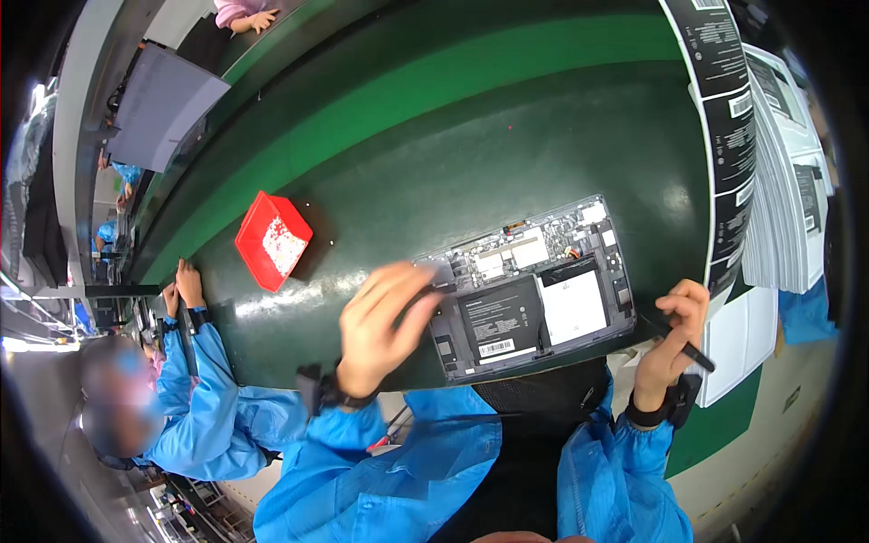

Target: Applying regulatory and identification labels to battery packs and assembling them into trays, including internal component manipulation with a probe.

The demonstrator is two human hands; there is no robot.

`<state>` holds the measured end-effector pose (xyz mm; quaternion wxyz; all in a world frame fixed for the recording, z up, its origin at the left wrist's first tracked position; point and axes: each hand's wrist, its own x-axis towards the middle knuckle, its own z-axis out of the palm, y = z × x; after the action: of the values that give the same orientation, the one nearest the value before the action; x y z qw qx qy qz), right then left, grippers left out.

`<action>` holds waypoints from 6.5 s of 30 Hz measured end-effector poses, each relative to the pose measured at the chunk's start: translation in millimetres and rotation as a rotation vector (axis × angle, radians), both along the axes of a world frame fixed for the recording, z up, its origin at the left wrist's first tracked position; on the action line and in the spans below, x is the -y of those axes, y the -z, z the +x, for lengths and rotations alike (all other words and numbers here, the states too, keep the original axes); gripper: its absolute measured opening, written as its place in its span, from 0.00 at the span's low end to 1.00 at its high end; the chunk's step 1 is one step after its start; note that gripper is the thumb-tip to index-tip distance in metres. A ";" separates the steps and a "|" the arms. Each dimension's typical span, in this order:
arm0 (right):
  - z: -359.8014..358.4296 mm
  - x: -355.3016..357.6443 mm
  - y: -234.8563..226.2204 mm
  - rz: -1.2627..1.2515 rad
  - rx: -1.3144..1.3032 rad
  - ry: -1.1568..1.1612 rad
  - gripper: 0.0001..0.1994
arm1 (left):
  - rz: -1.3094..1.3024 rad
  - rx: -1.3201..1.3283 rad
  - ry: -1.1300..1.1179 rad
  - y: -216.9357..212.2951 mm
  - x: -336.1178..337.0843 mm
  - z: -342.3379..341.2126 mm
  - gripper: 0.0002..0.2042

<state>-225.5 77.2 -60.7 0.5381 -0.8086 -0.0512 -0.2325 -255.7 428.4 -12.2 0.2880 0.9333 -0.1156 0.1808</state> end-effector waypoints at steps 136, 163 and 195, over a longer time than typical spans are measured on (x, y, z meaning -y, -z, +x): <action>10.5 -66.0 -16.8 0.223 -0.544 -0.155 0.07 | -0.206 -0.407 0.121 28.0 87.3 53.5 0.08; 12.2 -69.7 -10.6 0.021 -0.339 -0.284 0.09 | 0.194 0.003 0.344 50.6 70.8 19.6 0.25; 8.4 -68.3 -7.4 0.144 -0.367 -0.209 0.07 | 0.249 0.073 0.329 51.8 74.4 19.1 0.20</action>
<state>-217.1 145.6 -53.3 0.6159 -0.7871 -0.0190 -0.0272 -236.5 354.0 -64.1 0.1915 0.9231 -0.2983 0.1492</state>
